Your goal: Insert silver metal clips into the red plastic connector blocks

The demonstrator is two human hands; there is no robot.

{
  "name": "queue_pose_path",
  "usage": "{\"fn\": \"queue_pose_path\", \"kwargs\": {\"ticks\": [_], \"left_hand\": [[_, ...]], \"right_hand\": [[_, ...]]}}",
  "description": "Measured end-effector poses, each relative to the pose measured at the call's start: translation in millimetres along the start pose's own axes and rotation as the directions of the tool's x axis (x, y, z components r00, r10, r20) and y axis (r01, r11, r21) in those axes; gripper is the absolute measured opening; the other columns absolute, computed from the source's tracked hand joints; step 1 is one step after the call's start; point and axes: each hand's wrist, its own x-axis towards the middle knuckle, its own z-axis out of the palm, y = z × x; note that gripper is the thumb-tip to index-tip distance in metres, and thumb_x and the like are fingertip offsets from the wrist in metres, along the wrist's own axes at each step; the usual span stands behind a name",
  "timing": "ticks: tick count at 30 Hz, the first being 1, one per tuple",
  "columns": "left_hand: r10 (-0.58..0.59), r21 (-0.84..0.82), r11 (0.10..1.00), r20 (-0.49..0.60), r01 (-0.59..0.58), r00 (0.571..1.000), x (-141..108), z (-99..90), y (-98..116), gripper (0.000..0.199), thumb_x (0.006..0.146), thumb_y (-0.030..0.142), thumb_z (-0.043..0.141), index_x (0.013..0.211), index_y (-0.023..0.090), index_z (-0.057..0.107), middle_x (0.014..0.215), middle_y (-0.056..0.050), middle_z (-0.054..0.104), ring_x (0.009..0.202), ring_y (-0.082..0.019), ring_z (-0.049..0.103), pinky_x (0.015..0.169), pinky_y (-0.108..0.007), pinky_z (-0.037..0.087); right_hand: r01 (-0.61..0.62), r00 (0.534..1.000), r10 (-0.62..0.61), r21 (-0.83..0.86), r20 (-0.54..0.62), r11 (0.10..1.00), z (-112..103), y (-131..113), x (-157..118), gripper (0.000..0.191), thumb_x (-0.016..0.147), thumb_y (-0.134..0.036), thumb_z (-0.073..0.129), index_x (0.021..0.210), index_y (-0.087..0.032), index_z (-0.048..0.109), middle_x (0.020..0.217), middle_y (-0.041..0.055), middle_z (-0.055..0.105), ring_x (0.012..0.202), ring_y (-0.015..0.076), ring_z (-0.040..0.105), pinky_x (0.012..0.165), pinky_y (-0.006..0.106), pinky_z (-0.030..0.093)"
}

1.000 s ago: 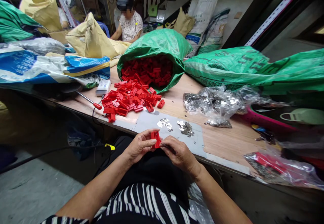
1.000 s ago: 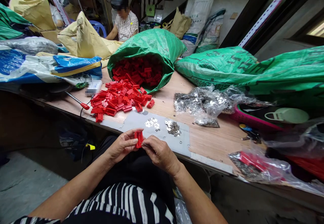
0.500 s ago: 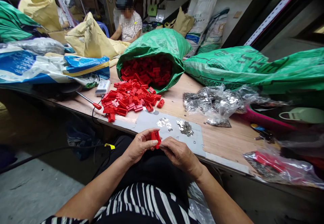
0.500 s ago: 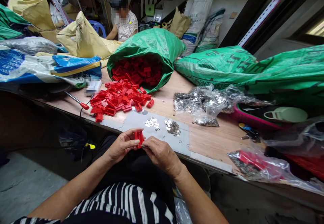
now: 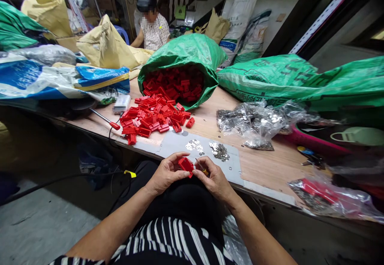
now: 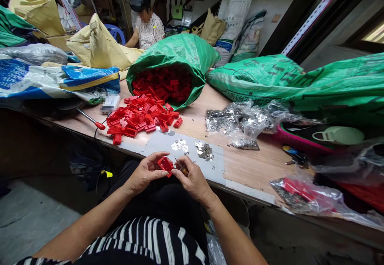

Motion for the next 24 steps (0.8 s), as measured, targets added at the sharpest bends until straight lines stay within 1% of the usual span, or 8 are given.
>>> {"fn": "queue_pose_path", "kwargs": {"ticks": [4, 6, 7, 9, 12, 14, 19, 24], "left_hand": [[0.018, 0.01, 1.0, 0.014, -0.019, 1.0, 0.2, 4.2, 0.4, 0.042, 0.064, 0.019, 0.079, 0.103, 0.02, 0.064, 0.095, -0.003, 0.068, 0.086, -0.016, 0.062, 0.083, -0.029, 0.047], [0.037, 0.029, 0.999, 0.012, -0.037, 0.999, 1.3, 4.4, 1.6, 0.038, 0.065, 0.02, 0.079, 0.1, 0.021, 0.064, 0.095, -0.003, 0.068, 0.086, -0.016, 0.062, 0.082, -0.029, 0.047], [0.052, 0.063, 0.997, 0.002, -0.052, 0.999, 2.4, 3.6, 2.3, 0.037, 0.066, 0.021, 0.078, 0.099, 0.021, 0.063, 0.096, -0.003, 0.068, 0.087, -0.017, 0.062, 0.083, -0.029, 0.047], [0.102, 0.209, 0.974, -0.036, -0.092, 0.994, 5.7, -0.7, 3.4, 0.033, 0.068, 0.023, 0.076, 0.099, 0.021, 0.064, 0.096, -0.004, 0.068, 0.086, -0.018, 0.062, 0.083, -0.03, 0.046], [0.201, 0.479, 0.868, -0.095, -0.132, 0.975, 13.1, -11.3, 2.6, 0.031, 0.069, 0.02, 0.073, 0.099, 0.021, 0.066, 0.089, -0.002, 0.068, 0.082, -0.017, 0.062, 0.082, -0.028, 0.045], [0.242, 0.581, 0.802, -0.106, -0.137, 0.965, 18.6, -18.4, 0.2, 0.032, 0.069, 0.018, 0.071, 0.1, 0.023, 0.067, 0.088, -0.001, 0.068, 0.081, -0.018, 0.062, 0.082, -0.028, 0.045], [0.265, 0.651, 0.744, -0.078, -0.152, 0.961, 27.1, -25.9, -5.6, 0.04, 0.067, 0.017, 0.071, 0.106, 0.026, 0.068, 0.102, -0.003, 0.069, 0.091, -0.02, 0.062, 0.089, -0.031, 0.044], [0.25, 0.655, 0.739, -0.054, -0.155, 0.967, 28.6, -27.7, -5.9, 0.042, 0.067, 0.015, 0.071, 0.108, 0.027, 0.069, 0.102, -0.003, 0.07, 0.094, -0.021, 0.063, 0.091, -0.031, 0.043]], "right_hand": [[-0.067, 0.998, 0.064, 0.139, 0.025, 0.988, 5.1, 7.5, 4.6, 0.022, 0.084, -0.038, 0.06, 0.086, -0.021, 0.048, 0.075, -0.0029, 0.051, 0.068, 0.0118, 0.049, 0.062, 0.023, 0.043], [-0.076, 0.997, 0.072, 0.145, 0.036, 0.986, 5.2, 9.9, 7.9, 0.024, 0.082, -0.039, 0.062, 0.088, -0.02, 0.049, 0.078, -0.0027, 0.052, 0.07, 0.0123, 0.05, 0.064, 0.024, 0.044], [-0.072, 0.997, 0.067, 0.117, 0.04, 0.99, 4.4, 10.5, 9.4, 0.023, 0.083, -0.039, 0.061, 0.092, -0.02, 0.05, 0.081, -0.0019, 0.053, 0.073, 0.013, 0.051, 0.066, 0.024, 0.044], [-0.043, 0.998, 0.042, 0.023, 0.042, 0.999, 2.2, 10.9, 11.7, 0.02, 0.088, -0.036, 0.054, 0.101, -0.02, 0.053, 0.088, 0.0007, 0.057, 0.077, 0.0147, 0.053, 0.071, 0.027, 0.045], [0.026, 1.0, -0.024, -0.146, 0.015, 0.989, -0.7, 11.1, 13.2, 0.021, 0.093, -0.028, 0.044, 0.107, -0.021, 0.058, 0.092, 0.0044, 0.058, 0.083, 0.017, 0.055, 0.076, 0.031, 0.045], [0.043, 0.999, -0.041, -0.241, 0.013, 0.97, -0.8, 11.0, 13.5, 0.022, 0.092, -0.024, 0.047, 0.109, -0.021, 0.061, 0.089, 0.0048, 0.059, 0.083, 0.0177, 0.056, 0.077, 0.031, 0.045], [0.029, 0.999, -0.015, -0.337, 0.043, 0.941, 3.6, 8.9, 17.3, 0.022, 0.088, -0.022, 0.053, 0.107, -0.021, 0.062, 0.087, 0.0037, 0.065, 0.079, 0.0173, 0.06, 0.072, 0.03, 0.046], [0.047, 0.997, -0.021, -0.36, 0.078, 0.932, 4.8, 8.3, 23.9, 0.018, 0.087, -0.02, 0.052, 0.098, -0.021, 0.066, 0.09, 0.0045, 0.068, 0.081, 0.0171, 0.062, 0.073, 0.029, 0.046]]}}
